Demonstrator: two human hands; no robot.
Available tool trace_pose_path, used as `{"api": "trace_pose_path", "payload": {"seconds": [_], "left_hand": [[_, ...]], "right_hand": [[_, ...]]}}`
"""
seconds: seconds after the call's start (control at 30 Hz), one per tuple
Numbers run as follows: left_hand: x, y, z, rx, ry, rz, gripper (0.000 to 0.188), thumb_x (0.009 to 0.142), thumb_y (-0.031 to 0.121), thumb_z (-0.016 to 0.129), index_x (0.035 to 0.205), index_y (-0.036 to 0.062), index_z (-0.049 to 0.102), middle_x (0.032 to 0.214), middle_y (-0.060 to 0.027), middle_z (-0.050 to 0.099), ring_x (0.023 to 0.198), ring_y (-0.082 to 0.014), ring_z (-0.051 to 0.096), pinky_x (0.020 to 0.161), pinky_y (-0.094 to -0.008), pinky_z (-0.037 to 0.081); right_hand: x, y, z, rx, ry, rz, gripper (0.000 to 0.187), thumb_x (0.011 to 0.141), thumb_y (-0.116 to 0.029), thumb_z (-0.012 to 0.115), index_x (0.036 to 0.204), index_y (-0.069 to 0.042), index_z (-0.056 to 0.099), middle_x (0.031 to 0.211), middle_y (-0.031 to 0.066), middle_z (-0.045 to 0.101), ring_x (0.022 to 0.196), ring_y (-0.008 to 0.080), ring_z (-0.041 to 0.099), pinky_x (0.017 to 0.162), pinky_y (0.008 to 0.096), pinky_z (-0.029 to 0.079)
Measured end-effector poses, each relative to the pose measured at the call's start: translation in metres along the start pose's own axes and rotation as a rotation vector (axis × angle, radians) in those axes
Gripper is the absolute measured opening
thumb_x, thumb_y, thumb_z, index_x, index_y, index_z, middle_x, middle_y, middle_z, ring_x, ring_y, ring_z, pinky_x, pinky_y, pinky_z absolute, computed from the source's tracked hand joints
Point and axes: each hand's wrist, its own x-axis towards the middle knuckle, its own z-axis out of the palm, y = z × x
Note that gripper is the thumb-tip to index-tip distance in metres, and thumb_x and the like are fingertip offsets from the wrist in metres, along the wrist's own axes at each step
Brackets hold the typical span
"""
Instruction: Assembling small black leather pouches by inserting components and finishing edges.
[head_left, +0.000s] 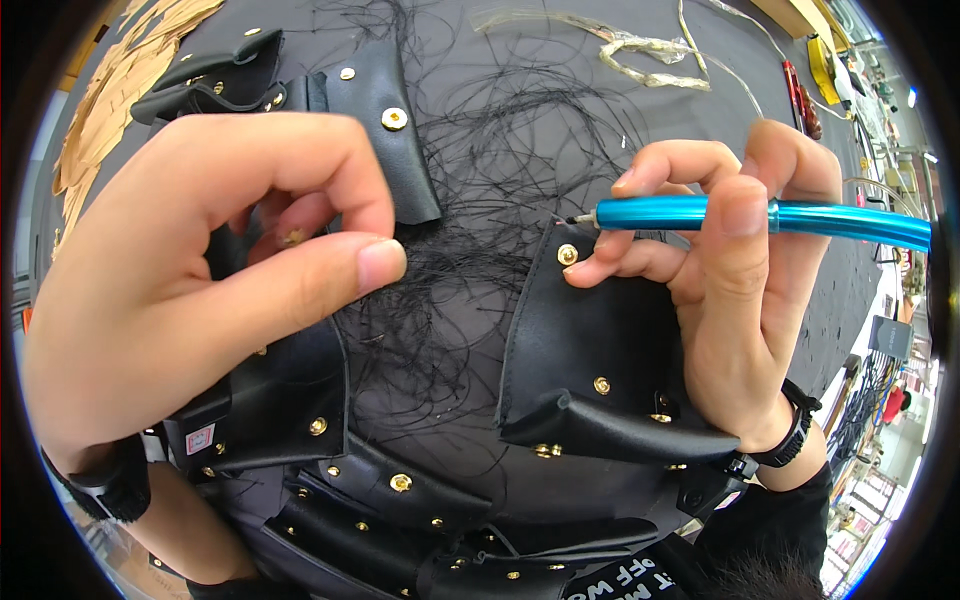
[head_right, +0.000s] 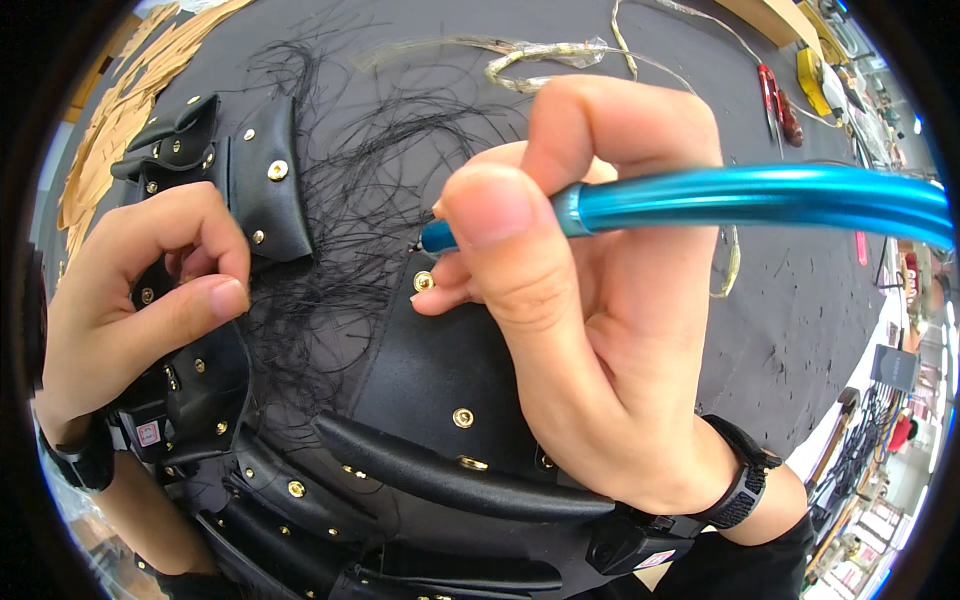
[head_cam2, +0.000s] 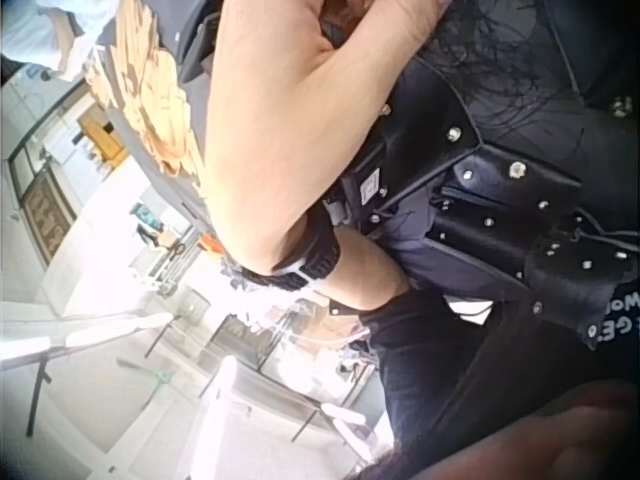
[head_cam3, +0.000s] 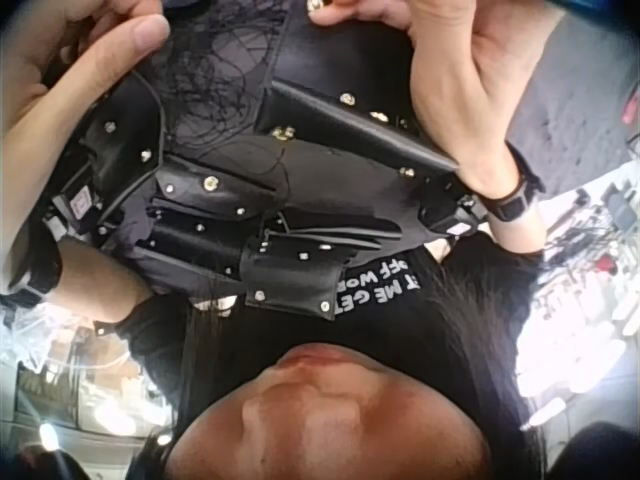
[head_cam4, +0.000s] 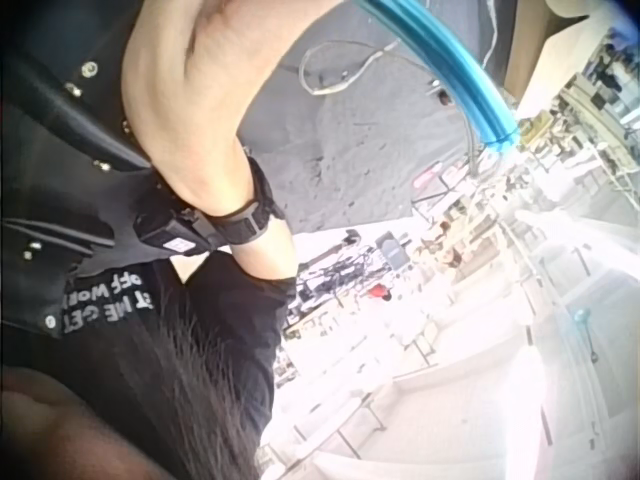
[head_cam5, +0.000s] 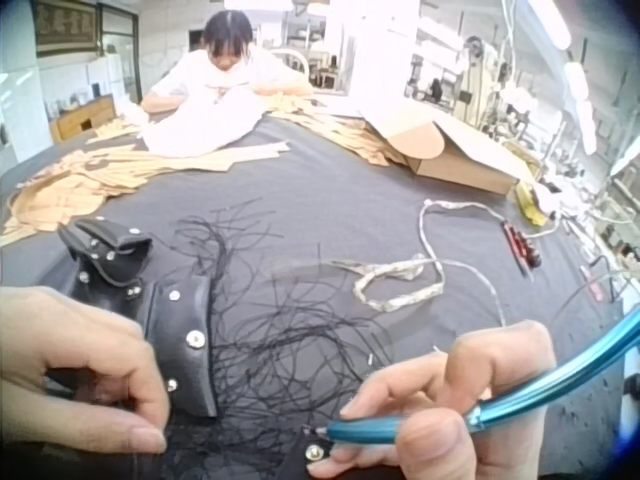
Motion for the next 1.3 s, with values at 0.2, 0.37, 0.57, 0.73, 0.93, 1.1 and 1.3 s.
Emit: {"api": "trace_pose_path", "payload": {"seconds": [0.2,0.37,0.57,0.73,0.93,1.1,1.3], "left_hand": [[0.003,0.003,0.008,-0.107,0.089,0.038,0.025,0.073,0.011,0.069,0.095,0.0042,0.058,0.074,0.0028,0.042,0.067,-0.0063,0.037,0.06,-0.0204,0.03],[0.001,0.001,0.015,-0.044,0.002,0.161,0.036,0.066,0.005,0.074,0.1,0.0052,0.06,0.073,0.0007,0.042,0.063,-0.0092,0.038,0.056,-0.0235,0.034],[-0.001,0.002,0.028,0.035,-0.008,0.265,0.034,0.066,0.005,0.074,0.096,0.0077,0.06,0.069,-0.0026,0.041,0.061,-0.0147,0.043,0.055,-0.0277,0.036],[0.006,-0.003,0.029,0.09,-0.057,0.287,0.026,0.068,0.008,0.073,0.09,0.0085,0.059,0.069,-0.0027,0.044,0.062,-0.0176,0.047,0.061,-0.0305,0.038],[0.001,-0.003,0.028,0.111,-0.082,0.267,0.018,0.071,0.011,0.071,0.083,0.0086,0.059,0.068,-0.0023,0.045,0.061,-0.0172,0.045,0.061,-0.0301,0.037],[-0.009,0.001,0.024,0.162,-0.114,0.197,0.015,0.071,0.011,0.071,0.08,0.0093,0.059,0.068,-0.002,0.042,0.058,-0.0164,0.043,0.06,-0.0293,0.035],[0.008,0.012,0.024,0.112,-0.195,0.083,0.011,0.072,0.011,0.069,0.078,0.0113,0.06,0.068,-0.0006,0.042,0.058,-0.0155,0.043,0.065,-0.0291,0.034]], "right_hand": [[-0.003,-0.013,-0.006,-0.105,-0.096,-0.05,0.025,0.101,-0.03,0.03,0.111,-0.009,0.021,0.098,0.0229,0.049,0.071,0.0225,0.062,0.067,0.0382,0.059],[-0.015,-0.025,-0.007,-0.057,-0.197,-0.077,0.026,0.1,-0.029,0.032,0.11,-0.009,0.021,0.097,0.0242,0.049,0.072,0.0235,0.062,0.067,0.038,0.059],[-0.022,-0.021,-0.005,-0.016,-0.341,-0.077,0.026,0.099,-0.028,0.035,0.108,-0.008,0.02,0.097,0.0259,0.049,0.072,0.0248,0.063,0.067,0.0376,0.059],[-0.024,-0.015,-0.005,-0.025,-0.431,-0.07,0.027,0.098,-0.027,0.037,0.107,-0.008,0.02,0.097,0.0272,0.049,0.072,0.0259,0.063,0.067,0.0374,0.059],[-0.025,-0.013,-0.003,-0.01,-0.497,-0.081,0.028,0.097,-0.025,0.04,0.106,-0.007,0.02,0.097,0.0289,0.05,0.072,0.0271,0.063,0.067,0.037,0.058],[-0.027,-0.014,0.001,0.002,-0.534,-0.094,0.029,0.097,-0.024,0.042,0.104,-0.007,0.02,0.096,0.0302,0.05,0.073,0.0282,0.064,0.067,0.0367,0.058],[-0.026,-0.007,-0.002,-0.037,-0.53,-0.077,0.03,0.096,-0.022,0.044,0.103,-0.006,0.02,0.096,0.0319,0.05,0.073,0.0295,0.064,0.067,0.0364,0.058]]}}
